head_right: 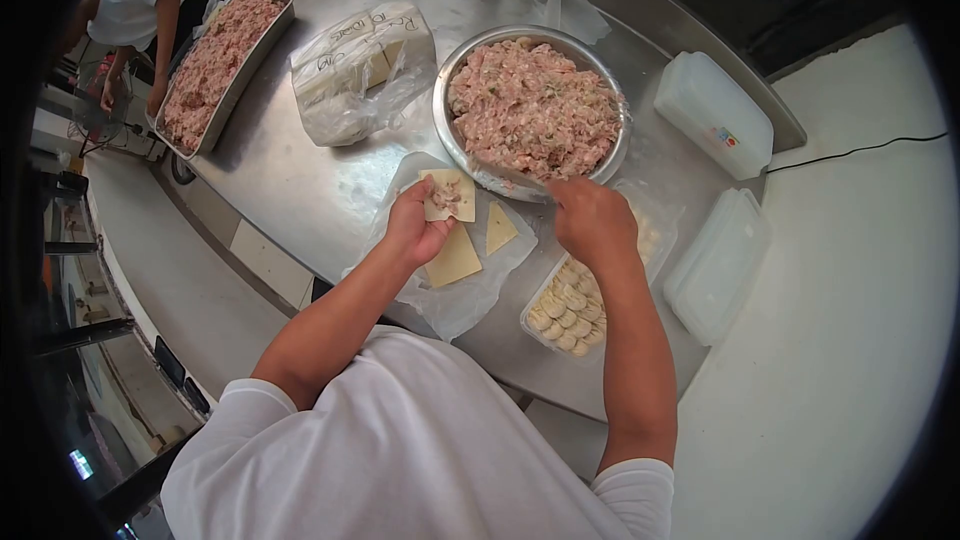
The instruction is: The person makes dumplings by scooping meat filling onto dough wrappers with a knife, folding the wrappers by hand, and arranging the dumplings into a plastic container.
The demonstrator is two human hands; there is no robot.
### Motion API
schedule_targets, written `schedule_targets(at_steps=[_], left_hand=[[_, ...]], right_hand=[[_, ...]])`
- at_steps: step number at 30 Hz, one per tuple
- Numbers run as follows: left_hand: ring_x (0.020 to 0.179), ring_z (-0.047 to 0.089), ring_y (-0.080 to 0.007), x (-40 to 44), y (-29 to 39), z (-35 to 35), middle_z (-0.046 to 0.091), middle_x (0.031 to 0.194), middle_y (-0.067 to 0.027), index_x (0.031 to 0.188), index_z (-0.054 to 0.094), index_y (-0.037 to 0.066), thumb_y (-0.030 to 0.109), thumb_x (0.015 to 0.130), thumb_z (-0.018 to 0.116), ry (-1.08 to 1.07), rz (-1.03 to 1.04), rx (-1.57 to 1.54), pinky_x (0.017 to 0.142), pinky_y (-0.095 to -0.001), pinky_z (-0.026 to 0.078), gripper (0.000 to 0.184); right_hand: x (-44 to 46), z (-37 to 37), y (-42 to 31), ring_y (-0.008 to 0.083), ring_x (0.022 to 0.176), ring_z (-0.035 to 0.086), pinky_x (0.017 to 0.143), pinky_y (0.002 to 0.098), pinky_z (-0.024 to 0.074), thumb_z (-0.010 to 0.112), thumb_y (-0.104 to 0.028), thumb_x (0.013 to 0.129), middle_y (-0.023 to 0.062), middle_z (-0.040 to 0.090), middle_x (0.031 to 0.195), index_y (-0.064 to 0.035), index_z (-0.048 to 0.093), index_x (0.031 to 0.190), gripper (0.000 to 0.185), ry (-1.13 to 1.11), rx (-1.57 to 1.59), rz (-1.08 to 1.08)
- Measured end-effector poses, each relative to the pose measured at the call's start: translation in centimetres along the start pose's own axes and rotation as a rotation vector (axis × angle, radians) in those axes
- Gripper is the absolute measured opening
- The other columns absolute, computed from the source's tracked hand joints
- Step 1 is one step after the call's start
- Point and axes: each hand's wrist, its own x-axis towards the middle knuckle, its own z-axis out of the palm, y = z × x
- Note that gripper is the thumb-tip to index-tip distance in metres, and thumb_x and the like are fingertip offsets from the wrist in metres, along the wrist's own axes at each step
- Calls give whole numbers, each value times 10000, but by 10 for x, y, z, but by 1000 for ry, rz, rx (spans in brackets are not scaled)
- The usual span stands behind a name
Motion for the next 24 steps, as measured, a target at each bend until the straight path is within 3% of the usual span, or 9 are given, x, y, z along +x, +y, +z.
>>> schedule_targets(at_steps=[2, 9, 14, 21, 23, 24], left_hand=[[1219, 613, -323, 0, 1, -4, 604, 1316, -167, 1316, 478, 5, 215, 1089, 427, -93, -69, -50, 1062, -486, 504, 314], [1185, 607, -317, -9, 1, -10, 605, 1261, -170, 1252, 521, -3, 249, 1105, 404, -208, -130, -49, 1069, -471, 495, 315], [1143, 619, -302, -25, 8, -2, 619, 1200, -156, 1214, 532, -12, 251, 1105, 424, -163, 58, -74, 1060, -447, 501, 305], [1181, 606, -318, -56, 11, 24, 608, 1238, -166, 1268, 511, 0, 274, 1108, 398, -195, 63, 2, 1076, -483, 490, 337], [1235, 591, -313, -66, 21, 24, 604, 1270, -149, 1317, 501, 10, 292, 1111, 375, -548, -6, -123, 1090, -475, 483, 371], [1235, 591, -313, -69, 26, 23, 604, 1270, -149, 1317, 501, 10, 292, 1111, 375, -544, -13, -118, 1090, -475, 483, 371]], right_hand=[[-18, 7, 2, 340, 856, 678, 729, 437, 554, 620, -36, 823, 117, 679, 952, -123, 736, 1097, 310, 87, 153, -63], [-63, 45, -34, 276, 832, 621, 704, 397, 534, 683, -28, 817, 88, 598, 896, -115, 753, 1069, 276, 161, 244, -32], [-72, 20, -48, 270, 817, 615, 691, 391, 527, 683, -14, 804, 74, 592, 892, -114, 753, 1066, 289, 242, 248, 12], [-69, 37, -54, 266, 798, 613, 682, 385, 524, 685, 13, 777, 89, 590, 888, -101, 749, 1076, 326, 373, 256, -30], [-71, 24, -54, 266, 786, 617, 678, 382, 524, 677, 16, 787, 93, 596, 891, -95, 747, 1077, 318, 405, 335, -23], [-76, 13, -56, 266, 775, 621, 673, 379, 525, 670, 18, 797, 97, 603, 894, -90, 746, 1077, 310, 431, 413, -7]])
